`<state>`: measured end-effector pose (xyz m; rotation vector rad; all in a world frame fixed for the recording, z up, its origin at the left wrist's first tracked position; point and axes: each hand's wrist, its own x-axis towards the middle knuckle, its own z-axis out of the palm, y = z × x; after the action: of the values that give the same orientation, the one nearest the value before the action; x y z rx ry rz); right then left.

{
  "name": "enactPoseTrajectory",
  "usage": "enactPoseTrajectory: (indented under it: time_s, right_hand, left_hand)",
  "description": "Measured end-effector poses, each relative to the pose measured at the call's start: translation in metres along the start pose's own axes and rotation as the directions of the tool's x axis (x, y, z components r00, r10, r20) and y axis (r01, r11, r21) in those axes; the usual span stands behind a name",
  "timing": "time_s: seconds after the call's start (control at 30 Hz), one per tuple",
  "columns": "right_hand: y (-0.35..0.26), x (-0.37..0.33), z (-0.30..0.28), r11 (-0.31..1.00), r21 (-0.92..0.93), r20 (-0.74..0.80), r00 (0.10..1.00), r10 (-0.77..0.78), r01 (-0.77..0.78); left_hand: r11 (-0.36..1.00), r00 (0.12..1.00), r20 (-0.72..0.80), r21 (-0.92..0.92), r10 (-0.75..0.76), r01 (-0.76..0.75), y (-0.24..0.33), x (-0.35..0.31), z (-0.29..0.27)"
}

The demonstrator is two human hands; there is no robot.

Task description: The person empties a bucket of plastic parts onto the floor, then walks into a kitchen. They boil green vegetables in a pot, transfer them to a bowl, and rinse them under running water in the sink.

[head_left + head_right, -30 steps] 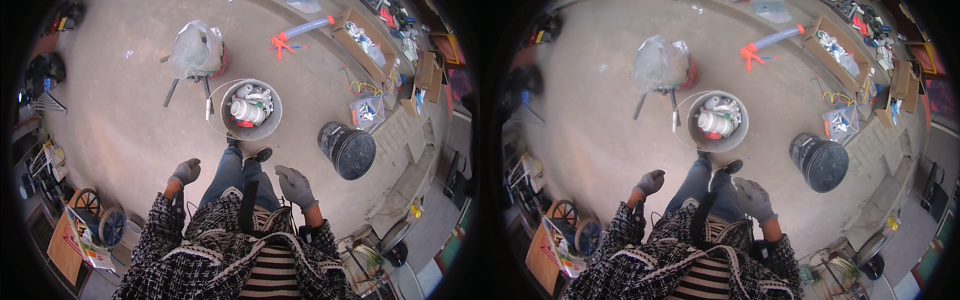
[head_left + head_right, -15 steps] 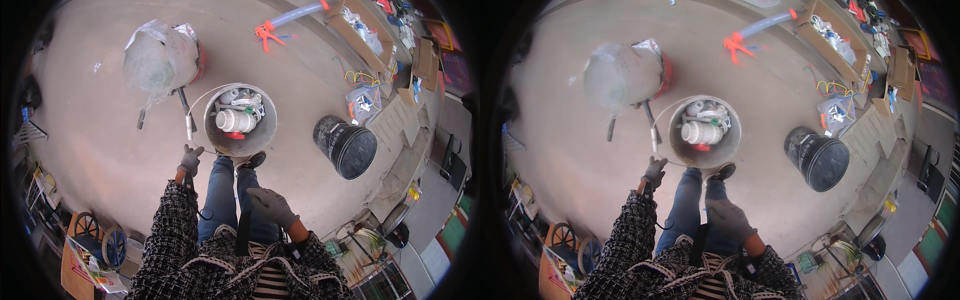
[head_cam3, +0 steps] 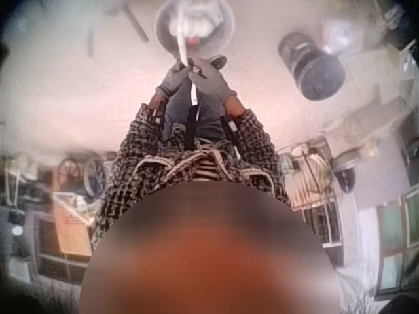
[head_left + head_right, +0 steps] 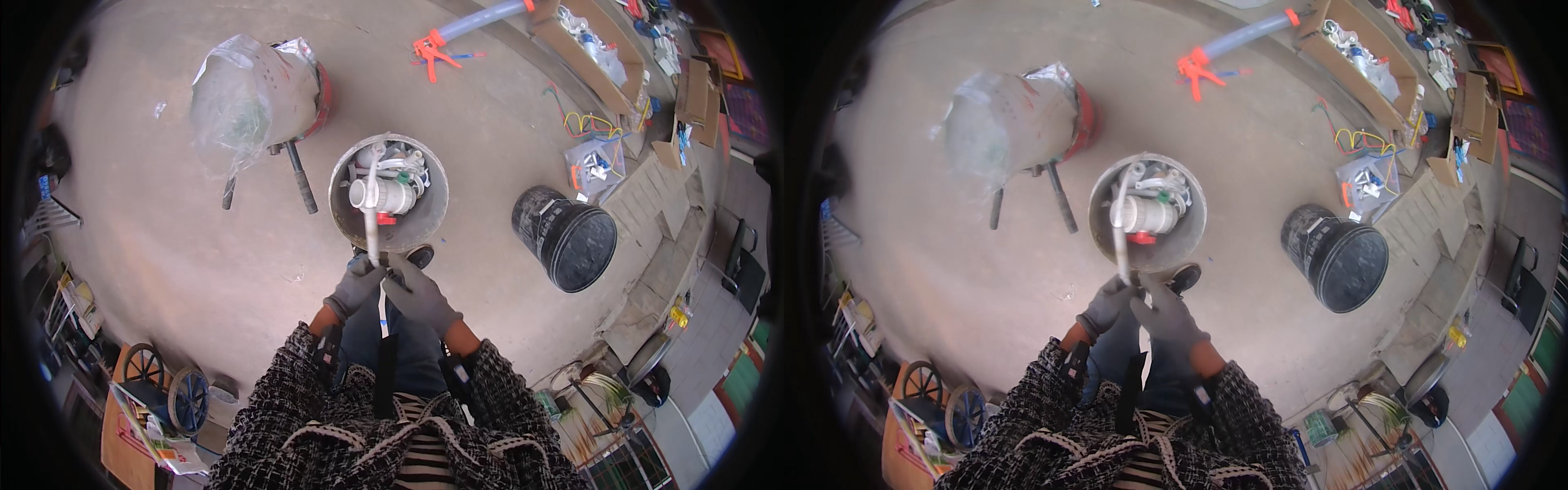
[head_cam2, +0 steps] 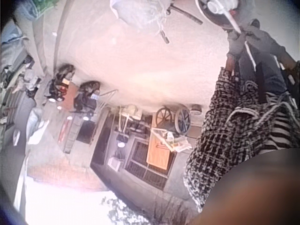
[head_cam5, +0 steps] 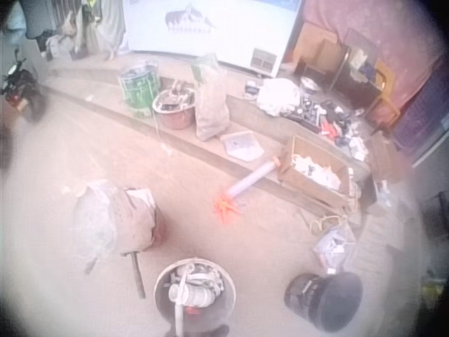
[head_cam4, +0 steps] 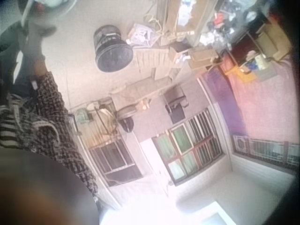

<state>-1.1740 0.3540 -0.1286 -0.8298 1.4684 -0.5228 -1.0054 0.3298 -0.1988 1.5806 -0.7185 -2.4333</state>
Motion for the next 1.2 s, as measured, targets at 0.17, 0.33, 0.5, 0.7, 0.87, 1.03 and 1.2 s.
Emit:
enactPoseTrajectory:
  time_s: [0.17, 0.33, 0.5, 0.7, 0.87, 1.03, 1.2]
  right_hand:
    - [0.000, 0.057, 0.008, 0.981, 0.182, 0.037, 0.997, 0.067, -0.072]
    - [0.000, 0.068, 0.017, 0.916, 0.373, 0.031, 0.988, 0.150, -0.150]
    - [-0.015, 0.054, 0.002, 0.829, 0.511, -0.071, 0.950, 0.304, -0.227]
    - [-0.084, 0.010, -0.038, 0.763, 0.613, 0.025, 0.970, 0.241, -0.205]
    - [-0.163, -0.091, -0.066, 0.848, 0.505, 0.041, 0.986, 0.162, -0.161]
    - [-0.246, -0.203, -0.118, 0.760, 0.609, 0.118, 0.973, 0.197, -0.228]
    - [-0.273, -0.258, -0.137, 0.841, 0.536, -0.170, 0.985, 0.019, 0.076]
  left_hand:
    - [0.967, 0.967, 0.022, 0.040, 0.252, -0.253, 0.002, -0.007, 0.018]
    - [0.959, 0.961, 0.021, -0.079, 0.275, -0.273, 0.002, -0.031, -0.014]
    - [0.997, 0.981, -0.177, 0.015, 0.073, -0.072, -0.012, -0.069, -0.051]
    - [0.996, 0.944, -0.330, -0.085, 0.010, -0.040, -0.034, -0.088, -0.071]
    - [0.988, 0.965, -0.216, 0.076, 0.147, -0.133, -0.047, -0.064, -0.067]
    - [0.861, 0.860, 0.144, 0.080, 0.489, -0.503, -0.040, 0.011, -0.032]
    - [0.845, 0.961, 0.155, -0.522, 0.228, -0.116, -0.017, 0.042, 0.013]
